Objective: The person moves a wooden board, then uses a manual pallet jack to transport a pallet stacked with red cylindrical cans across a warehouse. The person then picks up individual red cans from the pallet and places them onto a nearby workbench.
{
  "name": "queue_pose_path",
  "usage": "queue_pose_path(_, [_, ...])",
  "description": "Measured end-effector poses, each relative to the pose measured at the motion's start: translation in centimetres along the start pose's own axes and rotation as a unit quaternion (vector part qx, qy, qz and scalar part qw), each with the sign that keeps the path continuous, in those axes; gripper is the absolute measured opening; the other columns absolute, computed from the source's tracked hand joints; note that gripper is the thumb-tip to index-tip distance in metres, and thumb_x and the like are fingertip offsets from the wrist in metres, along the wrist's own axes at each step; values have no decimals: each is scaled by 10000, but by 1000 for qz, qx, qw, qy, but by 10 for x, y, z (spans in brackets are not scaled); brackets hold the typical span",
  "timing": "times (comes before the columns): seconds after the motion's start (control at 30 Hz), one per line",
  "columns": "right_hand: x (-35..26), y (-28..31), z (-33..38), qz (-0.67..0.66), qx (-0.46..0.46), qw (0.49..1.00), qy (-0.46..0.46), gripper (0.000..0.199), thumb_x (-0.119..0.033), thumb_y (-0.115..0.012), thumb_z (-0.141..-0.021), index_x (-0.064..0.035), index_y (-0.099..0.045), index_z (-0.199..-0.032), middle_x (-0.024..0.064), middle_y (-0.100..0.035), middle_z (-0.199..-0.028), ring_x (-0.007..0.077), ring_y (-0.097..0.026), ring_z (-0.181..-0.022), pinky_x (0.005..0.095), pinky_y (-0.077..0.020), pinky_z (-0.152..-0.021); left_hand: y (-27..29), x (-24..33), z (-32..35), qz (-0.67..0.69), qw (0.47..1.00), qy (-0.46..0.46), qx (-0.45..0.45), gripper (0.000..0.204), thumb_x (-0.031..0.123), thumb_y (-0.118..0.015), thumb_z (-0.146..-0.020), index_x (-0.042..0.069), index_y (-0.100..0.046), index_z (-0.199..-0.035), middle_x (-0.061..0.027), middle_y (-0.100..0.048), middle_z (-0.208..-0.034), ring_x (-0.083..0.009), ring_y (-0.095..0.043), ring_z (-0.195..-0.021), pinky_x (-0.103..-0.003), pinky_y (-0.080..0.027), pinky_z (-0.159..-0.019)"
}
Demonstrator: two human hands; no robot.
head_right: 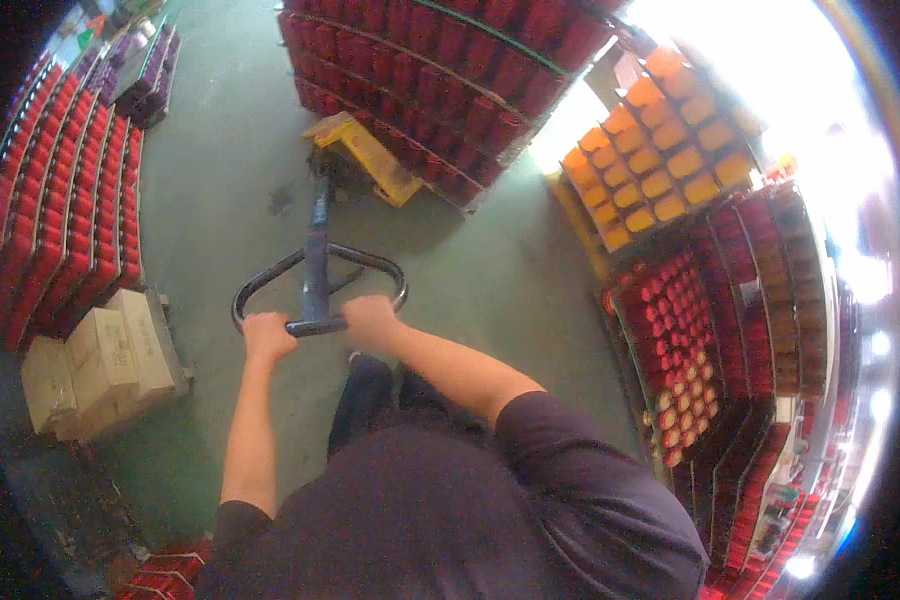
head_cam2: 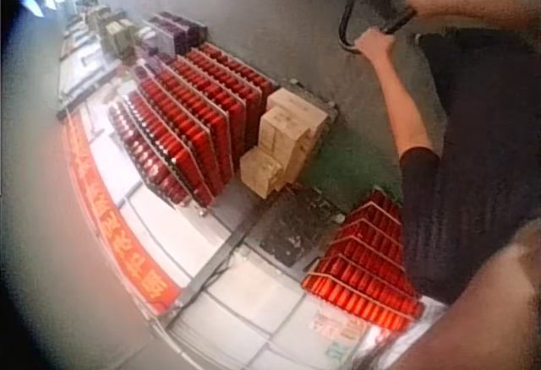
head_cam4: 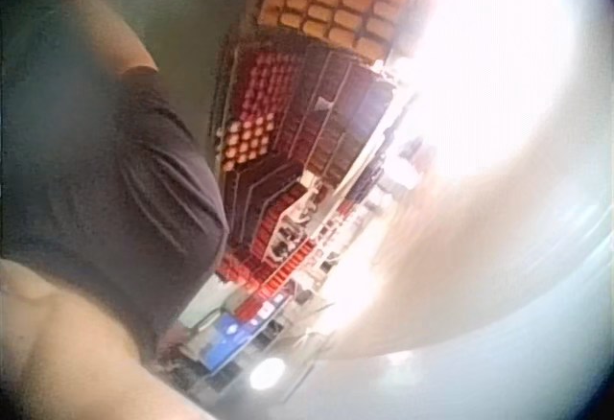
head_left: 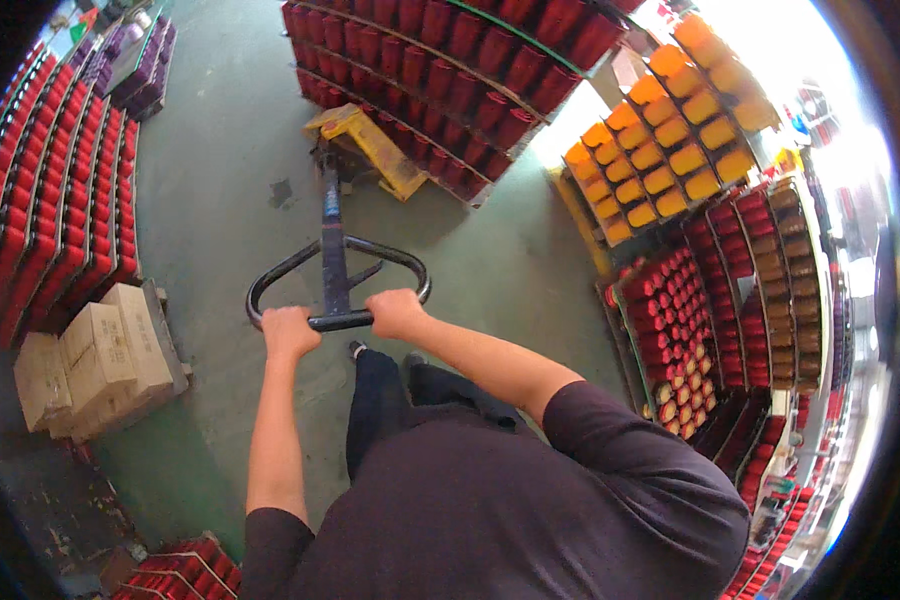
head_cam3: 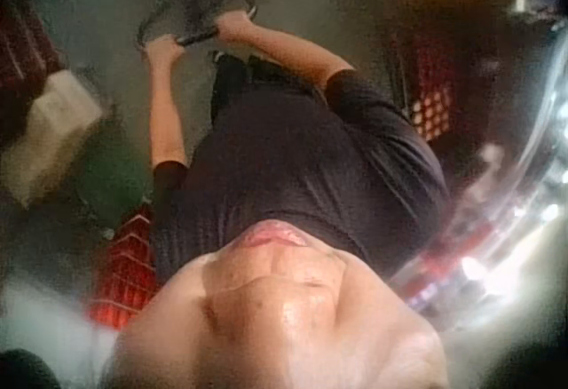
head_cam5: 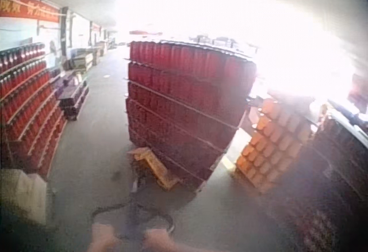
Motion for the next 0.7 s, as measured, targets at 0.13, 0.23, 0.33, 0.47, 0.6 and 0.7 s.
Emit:
queue_pose_path(0.13, [-1,-17,29,-19,-12,999,-24,193,-172,-619,-714,-109,-687,-884,107,-702,-837,318,-687,-841,461,-532,-671,-12,13,26,-12,1000,-1,-25,192,222,-634,-642,113,-733,-765,-141,-697,-780,-328,-669,-787,-424,-438,-748])
queue_pose_path(0.23, [-42,-80,43,5,-6,1000,-14,206,-189,-629,-716,-109,-696,-894,110,-708,-861,314,-690,-850,468,-533,-688,-59,-18,86,-24,1000,18,3,186,224,-635,-641,115,-731,-758,-132,-698,-771,-329,-669,-776,-429,-442,-734])
queue_pose_path(0.33, [-57,-86,48,33,-11,999,-4,217,-198,-633,-716,-112,-698,-905,107,-709,-869,318,-689,-859,472,-531,-703,-72,-26,107,-11,999,34,15,190,223,-638,-640,118,-734,-766,-126,-698,-769,-331,-669,-766,-430,-446,-715])
queue_pose_path(0.47, [-54,-89,85,35,-37,999,-10,241,-195,-628,-722,-125,-701,-940,97,-710,-884,309,-688,-876,461,-533,-711,-87,-4,133,6,999,32,24,202,222,-643,-642,118,-741,-784,-126,-698,-767,-330,-671,-759,-427,-448,-699])
queue_pose_path(0.6, [-48,-101,126,52,-36,998,-5,254,-192,-628,-708,-131,-697,-945,93,-708,-873,308,-686,-880,451,-533,-715,-97,28,170,6,999,38,20,227,268,-651,-647,101,-743,-771,-142,-699,-769,-357,-675,-762,-444,-481,-687])
queue_pose_path(0.7, [-40,-111,152,83,-41,996,-11,255,-189,-623,-708,-132,-697,-946,93,-708,-868,309,-685,-881,446,-534,-717,-109,48,189,17,999,27,43,235,273,-655,-644,98,-743,-773,-142,-701,-773,-351,-679,-769,-435,-485,-690])
Point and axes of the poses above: each hand's wrist, its own z-axis away from the middle knuckle, its own y-axis out of the back of the hand, x = y × z, the point moved 3 cm from there along -z, towards the middle knuckle
